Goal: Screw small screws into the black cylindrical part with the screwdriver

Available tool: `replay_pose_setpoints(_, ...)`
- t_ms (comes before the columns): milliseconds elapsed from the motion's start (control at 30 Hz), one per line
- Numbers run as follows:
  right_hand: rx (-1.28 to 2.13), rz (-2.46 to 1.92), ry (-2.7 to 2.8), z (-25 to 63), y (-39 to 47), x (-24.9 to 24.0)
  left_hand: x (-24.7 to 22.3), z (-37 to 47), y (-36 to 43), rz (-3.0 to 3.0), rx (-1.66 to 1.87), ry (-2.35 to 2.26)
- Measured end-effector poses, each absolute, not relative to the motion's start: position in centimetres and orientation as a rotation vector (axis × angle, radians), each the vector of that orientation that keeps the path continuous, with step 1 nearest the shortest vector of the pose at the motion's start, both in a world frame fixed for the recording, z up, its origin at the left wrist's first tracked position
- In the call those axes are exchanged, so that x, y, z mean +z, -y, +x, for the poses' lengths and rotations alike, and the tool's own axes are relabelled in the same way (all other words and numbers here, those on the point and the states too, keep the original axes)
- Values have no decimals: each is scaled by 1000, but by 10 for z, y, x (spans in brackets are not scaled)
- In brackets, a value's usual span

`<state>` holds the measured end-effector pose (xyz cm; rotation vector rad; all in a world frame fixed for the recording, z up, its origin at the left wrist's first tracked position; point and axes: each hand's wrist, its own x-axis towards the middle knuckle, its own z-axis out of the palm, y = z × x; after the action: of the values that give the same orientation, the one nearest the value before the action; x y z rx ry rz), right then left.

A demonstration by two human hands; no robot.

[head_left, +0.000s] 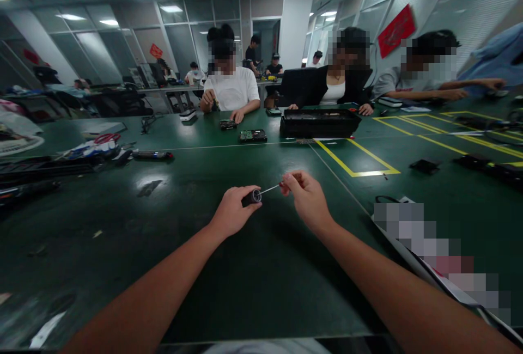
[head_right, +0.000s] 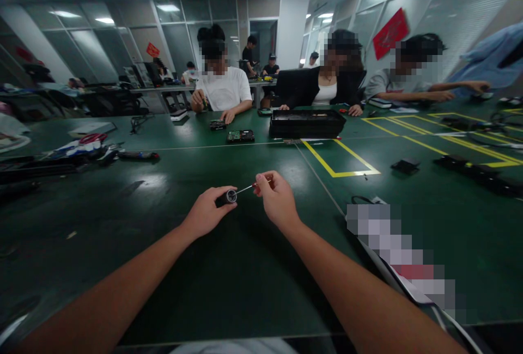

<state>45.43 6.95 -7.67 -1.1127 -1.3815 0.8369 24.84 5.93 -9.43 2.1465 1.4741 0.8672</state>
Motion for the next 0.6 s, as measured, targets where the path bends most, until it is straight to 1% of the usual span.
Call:
replay_pose_setpoints(133,642,-1311,1529,458,-65,-70,-97,247,-60,2139,872,-1507)
replay_pose_setpoints(367,603,-1120,1774,461,-66,-73,-97,245,-62,2153,864,-1504)
replay_pose_setpoints(467,584,-1172,1807,462,-66,-73,-96,245,-62,2145,867,-1518)
replay_pose_setpoints(600,459,-1292,1777,462,-66,-70,-97,246,-62,2156,864,-1501)
